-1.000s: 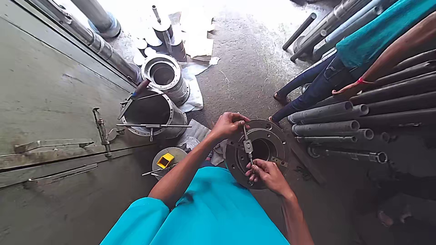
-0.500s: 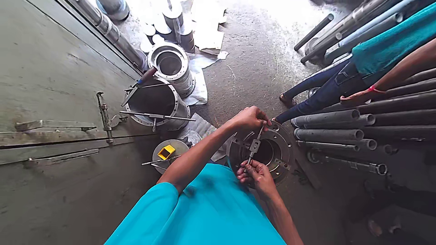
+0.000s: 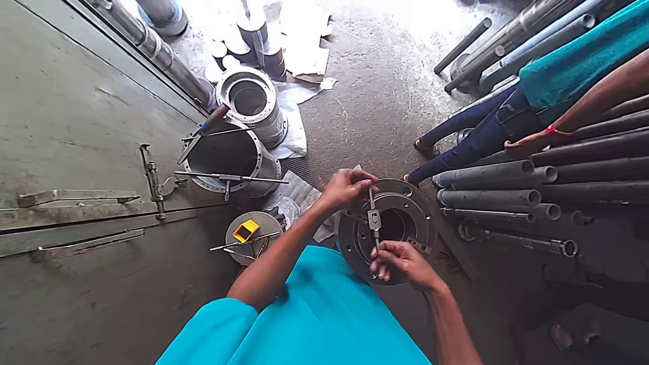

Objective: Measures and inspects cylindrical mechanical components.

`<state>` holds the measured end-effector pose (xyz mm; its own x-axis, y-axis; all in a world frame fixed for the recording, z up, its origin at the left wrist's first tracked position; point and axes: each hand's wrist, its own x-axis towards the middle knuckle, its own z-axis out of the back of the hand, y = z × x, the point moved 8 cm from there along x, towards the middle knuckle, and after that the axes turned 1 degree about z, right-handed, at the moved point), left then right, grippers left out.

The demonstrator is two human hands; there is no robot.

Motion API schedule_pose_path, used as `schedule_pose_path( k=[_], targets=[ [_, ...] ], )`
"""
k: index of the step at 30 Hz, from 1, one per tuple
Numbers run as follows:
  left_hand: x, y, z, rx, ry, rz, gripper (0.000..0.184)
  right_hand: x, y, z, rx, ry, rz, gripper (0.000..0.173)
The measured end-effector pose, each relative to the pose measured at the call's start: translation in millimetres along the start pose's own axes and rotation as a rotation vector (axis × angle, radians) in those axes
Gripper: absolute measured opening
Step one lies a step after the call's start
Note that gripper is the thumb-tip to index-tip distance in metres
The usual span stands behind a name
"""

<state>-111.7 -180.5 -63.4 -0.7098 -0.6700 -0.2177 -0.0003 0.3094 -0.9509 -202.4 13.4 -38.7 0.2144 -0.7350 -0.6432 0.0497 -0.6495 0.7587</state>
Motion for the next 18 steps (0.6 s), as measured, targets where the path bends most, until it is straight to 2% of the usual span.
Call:
schedule_pose_path(
  k=[3,6,11,14,18],
  targets=[
    [33,-20,-39,0.244,0.238,-0.003,0.024,16,-5,-38,0.264,-0.109,0.034,0.023],
    [45,-30,-54,0.468,0.367,0.027,0.022,20,-5,-50,0.414,-0.245,0.065,0.022],
    [51,-31,-92,0.594,0.571,0.101,0.017,32,4,-71,0.550,-0.441,0.126,0.023],
    [47,-30,-112,0.598,0.631,0.159,0.014,44,8,-79,0.618,-0.503,0.190,0.024],
    [50,-27,-104,0.577,0.595,0.119,0.016,40,4,-73,0.603,-0.407,0.175,0.022]
  ],
)
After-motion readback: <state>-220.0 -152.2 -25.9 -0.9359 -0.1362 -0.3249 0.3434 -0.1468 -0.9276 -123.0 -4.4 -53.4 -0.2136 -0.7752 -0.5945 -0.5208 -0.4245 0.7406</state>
